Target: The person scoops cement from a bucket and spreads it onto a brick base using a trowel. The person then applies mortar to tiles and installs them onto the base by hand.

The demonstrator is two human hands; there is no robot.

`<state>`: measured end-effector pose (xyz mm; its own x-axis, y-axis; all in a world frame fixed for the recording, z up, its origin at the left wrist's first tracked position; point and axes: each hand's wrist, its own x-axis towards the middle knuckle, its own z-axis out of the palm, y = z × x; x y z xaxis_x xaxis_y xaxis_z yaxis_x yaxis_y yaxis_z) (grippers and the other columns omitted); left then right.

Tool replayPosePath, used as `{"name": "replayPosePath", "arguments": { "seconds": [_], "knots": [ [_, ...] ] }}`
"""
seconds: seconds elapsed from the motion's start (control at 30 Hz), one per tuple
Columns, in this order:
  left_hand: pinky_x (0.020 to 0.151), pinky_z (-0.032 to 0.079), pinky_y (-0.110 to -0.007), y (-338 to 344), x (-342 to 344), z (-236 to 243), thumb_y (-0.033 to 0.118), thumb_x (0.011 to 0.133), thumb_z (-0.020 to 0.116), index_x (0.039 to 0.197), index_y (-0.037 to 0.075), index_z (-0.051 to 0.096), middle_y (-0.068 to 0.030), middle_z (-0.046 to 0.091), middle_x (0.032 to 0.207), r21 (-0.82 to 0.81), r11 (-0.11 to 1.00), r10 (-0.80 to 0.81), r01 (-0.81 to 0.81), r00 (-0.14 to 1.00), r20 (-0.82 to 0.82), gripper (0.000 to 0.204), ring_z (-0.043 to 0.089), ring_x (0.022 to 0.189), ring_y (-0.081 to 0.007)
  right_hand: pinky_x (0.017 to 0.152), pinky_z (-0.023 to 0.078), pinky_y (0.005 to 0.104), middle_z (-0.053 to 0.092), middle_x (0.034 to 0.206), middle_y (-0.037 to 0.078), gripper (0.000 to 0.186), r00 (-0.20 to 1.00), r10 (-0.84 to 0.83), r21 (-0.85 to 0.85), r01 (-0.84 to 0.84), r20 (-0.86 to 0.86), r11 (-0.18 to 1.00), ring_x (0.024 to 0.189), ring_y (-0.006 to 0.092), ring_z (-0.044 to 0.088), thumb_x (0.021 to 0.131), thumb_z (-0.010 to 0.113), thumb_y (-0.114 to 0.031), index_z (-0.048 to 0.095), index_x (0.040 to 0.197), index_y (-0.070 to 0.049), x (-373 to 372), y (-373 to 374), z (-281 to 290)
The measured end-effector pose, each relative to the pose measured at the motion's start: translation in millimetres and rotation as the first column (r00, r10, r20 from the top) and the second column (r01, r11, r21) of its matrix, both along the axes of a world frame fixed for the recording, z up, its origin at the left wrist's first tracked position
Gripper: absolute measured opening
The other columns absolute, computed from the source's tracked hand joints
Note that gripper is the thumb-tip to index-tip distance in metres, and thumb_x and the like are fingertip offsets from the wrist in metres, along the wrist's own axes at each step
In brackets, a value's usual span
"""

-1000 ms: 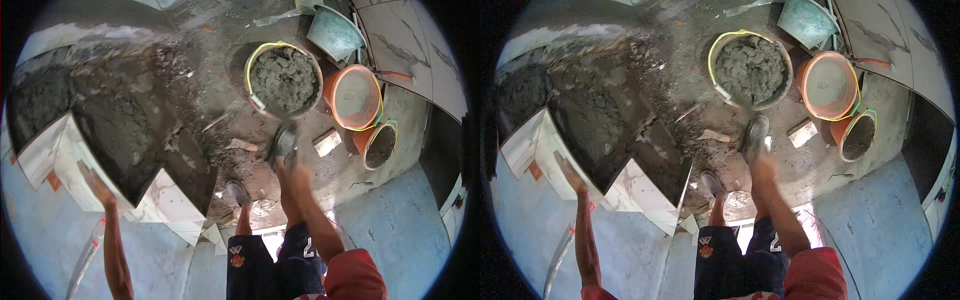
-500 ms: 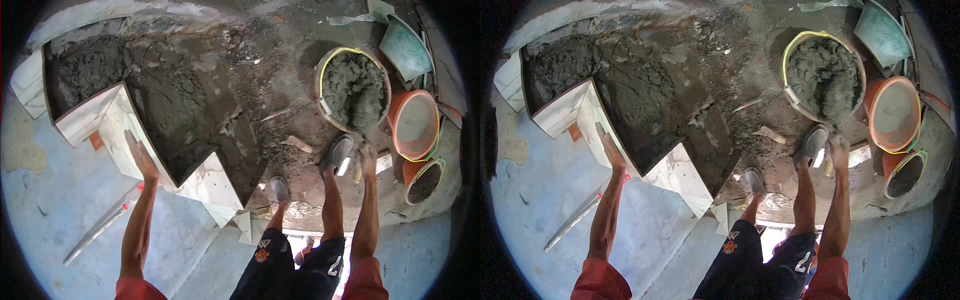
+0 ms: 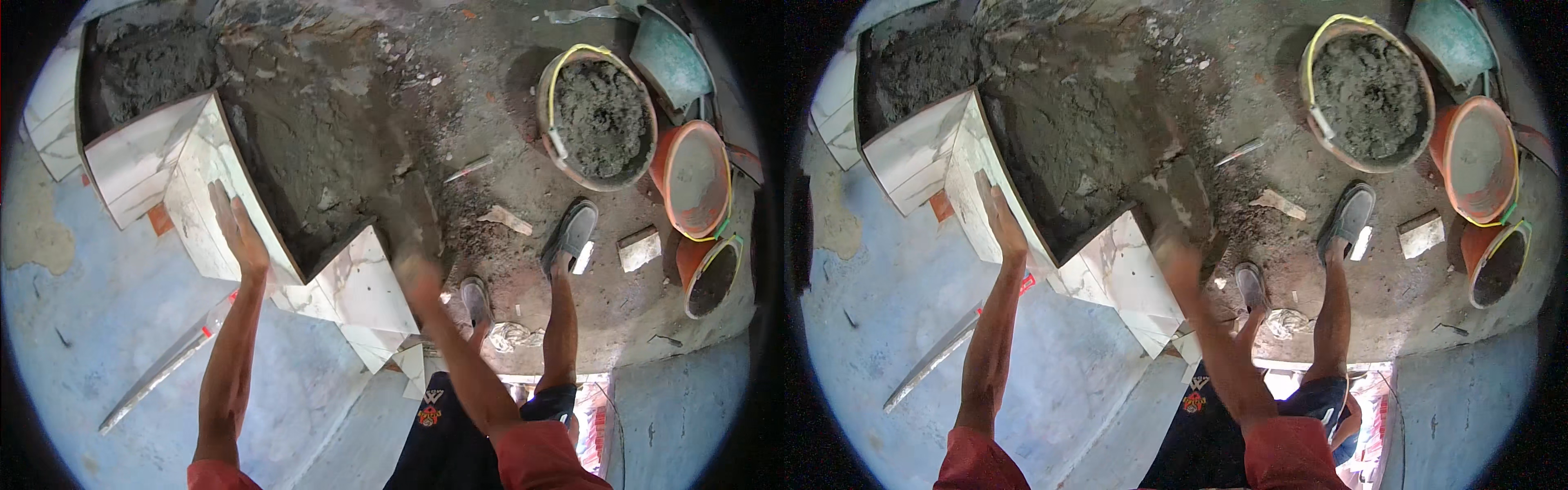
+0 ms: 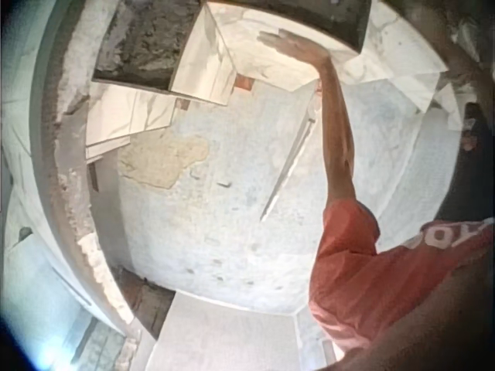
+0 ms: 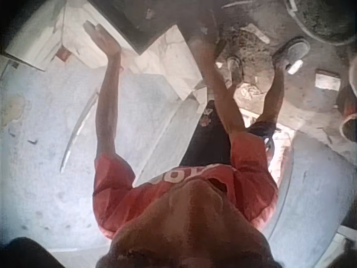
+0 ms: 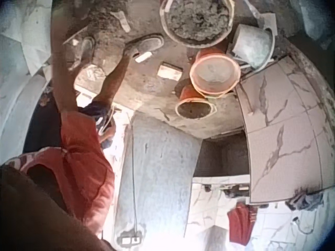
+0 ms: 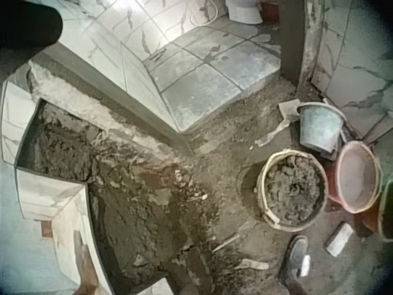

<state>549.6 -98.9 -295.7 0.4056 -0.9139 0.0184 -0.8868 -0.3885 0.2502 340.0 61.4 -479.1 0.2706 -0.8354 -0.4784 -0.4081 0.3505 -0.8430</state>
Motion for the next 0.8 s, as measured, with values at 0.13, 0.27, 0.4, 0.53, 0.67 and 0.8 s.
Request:
{"name": "replayPosePath", "arguments": {
  "seconds": [0.13, 0.27, 0.4, 0.53, 0.67, 0.8],
  "knots": [
    [0.108, 0.009, -0.036, 14, 27, -14, 0.030, 0.095, 0.027, 0.135, -0.001, 0.024, -0.0157, 0.019, 0.143, -0.031, 0.999, -0.009, 0.009, 1.000, -0.004, 0.051, 0.014, 0.134, -0.0263, 0.075, 0.047, 0.0433, 0.061, 0.094, 0.012, 0.028, 0.925, -0.083, 0.375, -0.067, 0.371, 0.925, 0.091, 0.0301, 0.059, 0.079, 0.059, -0.017, 0.053, 0.103, -0.006, -69, -5, 149],
    [0.108, 0.015, -0.035, 43, 86, -9, 0.025, 0.094, 0.030, 0.135, -0.004, 0.019, -0.0222, 0.017, 0.142, 0.174, 0.974, -0.191, 0.145, 0.938, 0.291, 0.052, 0.017, 0.132, -0.0318, 0.061, 0.046, 0.0409, 0.059, 0.079, 0.018, 0.030, 0.903, 0.080, 0.180, -0.003, -0.421, 0.984, 0.073, 0.0341, 0.059, 0.075, 0.061, -0.016, 0.052, 0.102, -0.005, -181, -49, 71],
    [0.106, 0.017, -0.038, 20, 41, -5, 0.035, 0.095, 0.025, 0.134, -0.006, 0.024, -0.0238, 0.023, 0.139, 0.016, 0.998, 0.053, -0.053, 0.999, 0.007, 0.057, 0.022, 0.130, -0.0336, 0.062, 0.047, 0.0464, 0.061, 0.079, 0.021, 0.037, 0.627, 0.013, 0.198, 0.225, -0.779, 0.954, 0.075, 0.0390, 0.059, 0.081, 0.053, -0.026, 0.049, 0.108, -0.001, -305, -165, 0],
    [0.107, 0.017, -0.039, 3, -10, -20, 0.043, 0.094, 0.023, 0.135, -0.005, 0.022, -0.0223, 0.022, 0.140, -0.003, 0.999, 0.051, -0.051, 0.994, -0.101, 0.063, 0.021, 0.130, -0.0328, 0.066, 0.047, 0.0451, 0.061, 0.079, 0.023, 0.029, 0.642, 0.195, 0.051, -0.236, -0.741, 0.971, 0.078, 0.0405, 0.059, 0.078, 0.054, -0.021, 0.057, 0.094, 0.002, -341, -225, -126],
    [0.107, 0.015, -0.039, 5, 2, -6, 0.046, 0.093, 0.022, 0.136, -0.004, 0.020, -0.0215, 0.019, 0.141, 0.041, 0.999, 0.033, -0.034, 0.999, 0.018, 0.066, 0.019, 0.131, -0.0327, 0.055, 0.044, 0.0356, 0.058, 0.071, 0.014, 0.027, 0.905, 0.089, 0.178, -0.015, -0.415, 0.984, 0.058, 0.0256, 0.055, 0.077, 0.054, -0.016, 0.058, 0.099, 0.000, -329, -239, -137],
    [0.108, 0.013, -0.037, 0, 5, 9, 0.045, 0.093, 0.023, 0.136, -0.003, 0.019, -0.0209, 0.016, 0.142, 0.009, 0.996, 0.085, -0.084, 0.995, -0.060, 0.065, 0.017, 0.132, -0.0314, 0.053, 0.042, 0.0271, 0.054, 0.068, 0.002, 0.028, 0.972, -0.218, 0.469, 0.231, -0.084, 0.853, 0.059, 0.0123, 0.050, 0.080, 0.057, -0.021, 0.058, 0.099, 0.000, -342, -199, -87]
  ]
}}
